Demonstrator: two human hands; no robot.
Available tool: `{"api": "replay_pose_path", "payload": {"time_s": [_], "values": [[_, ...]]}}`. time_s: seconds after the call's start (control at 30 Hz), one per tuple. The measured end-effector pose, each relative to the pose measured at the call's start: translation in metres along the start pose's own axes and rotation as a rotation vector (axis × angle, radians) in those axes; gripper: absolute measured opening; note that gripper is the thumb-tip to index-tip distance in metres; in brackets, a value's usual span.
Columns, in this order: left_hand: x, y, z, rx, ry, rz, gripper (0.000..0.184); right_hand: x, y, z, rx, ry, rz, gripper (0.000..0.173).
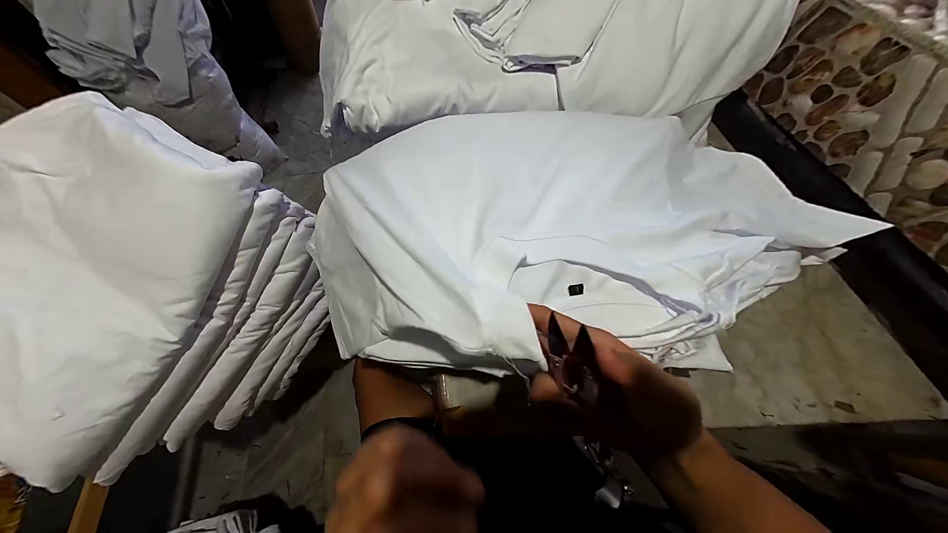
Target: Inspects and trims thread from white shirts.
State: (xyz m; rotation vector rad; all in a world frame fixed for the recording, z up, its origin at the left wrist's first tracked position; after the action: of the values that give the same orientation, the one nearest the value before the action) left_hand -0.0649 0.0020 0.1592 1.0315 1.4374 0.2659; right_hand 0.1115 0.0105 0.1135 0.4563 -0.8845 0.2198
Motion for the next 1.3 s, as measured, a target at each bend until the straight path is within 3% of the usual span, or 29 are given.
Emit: {"api": "replay_pose_path", "payload": {"time_s": [0.03,0.1,0.2,0.27,0.37,0.47,0.53,0.6,0.67,0.73,0.8,0.87,0.97,1.0,1.07,1.17,1.23,1.27,1.3], "values": [[0.011,0.006,0.0,-0.059,0.206,0.009,0.022,0.001,-0.001,0.0,0.006,0.031,-0.012,0.046],[0.035,0.019,0.011,-0.154,0.524,0.065,0.027,0.003,0.001,0.001,0.029,0.044,-0.028,0.05],[0.048,0.026,0.028,-0.151,0.704,0.263,0.014,0.004,0.002,0.001,0.064,0.076,-0.007,0.055],[0.042,0.021,0.024,-0.145,0.663,0.322,0.006,0.004,0.001,0.0,0.058,0.088,0.005,0.058],[0.027,0.018,0.003,-0.205,0.462,0.261,0.008,0.008,-0.002,-0.001,0.021,0.075,-0.017,0.058],[0.014,0.016,-0.009,-0.146,0.124,0.212,0.011,0.008,-0.001,0.001,0.015,-0.018,-0.011,0.064],[0.012,0.016,-0.004,0.014,0.067,0.159,0.035,0.008,0.0,0.006,0.043,-0.181,-0.026,0.07],[0.017,0.022,0.006,0.101,0.218,0.136,0.051,0.013,-0.001,0.013,0.036,-0.522,-0.088,0.078],[0.017,0.03,0.006,0.063,0.262,0.149,0.049,0.032,-0.009,0.019,-0.126,-1.054,-0.24,0.075],[0.007,0.044,0.004,0.076,0.232,0.198,0.04,0.061,-0.033,0.014,-0.431,-1.442,-0.355,0.057],[0.013,0.062,0.026,0.125,0.289,0.168,0.038,0.094,-0.069,-0.002,-0.709,-1.438,-0.417,0.034],[0.043,0.08,0.087,0.184,0.385,0.058,0.041,0.12,-0.107,-0.019,-0.945,-1.326,-0.502,0.023],[0.073,0.086,0.205,0.73,0.224,-0.044,0.037,0.132,-0.151,-0.033,-1.16,-1.28,-0.536,0.027],[0.064,0.089,0.224,0.787,0.118,0.013,0.033,0.13,-0.159,-0.036,-1.191,-1.269,-0.527,0.027],[0.051,0.103,0.232,0.719,-0.06,0.06,0.031,0.122,-0.169,-0.043,-1.244,-1.217,-0.503,0.03],[0.078,0.122,0.219,0.498,-0.224,-0.181,0.038,0.107,-0.168,-0.06,-1.247,-1.138,-0.453,0.034],[0.097,0.124,0.214,0.347,-0.382,-0.36,0.024,0.1,-0.16,-0.069,-1.183,-1.144,-0.43,0.031],[0.101,0.123,0.21,0.286,-0.436,-0.388,0.01,0.099,-0.156,-0.069,-1.161,-1.177,-0.418,0.029],[0.101,0.122,0.206,0.251,-0.472,-0.383,0.011,0.099,-0.152,-0.068,-1.148,-1.24,-0.418,0.03]]}}
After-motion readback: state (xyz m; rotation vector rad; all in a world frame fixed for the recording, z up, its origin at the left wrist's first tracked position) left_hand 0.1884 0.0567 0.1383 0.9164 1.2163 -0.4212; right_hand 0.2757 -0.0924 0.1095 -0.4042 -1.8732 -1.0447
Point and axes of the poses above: each hand's wrist, its own y-axis towards the middle knuckle, its own z-axis out of the palm, x = y × z, the point moved 8 cm from there along y, towards the middle knuckle, and after that the axes turned 6 degrees about x, right-handed, at the moved point
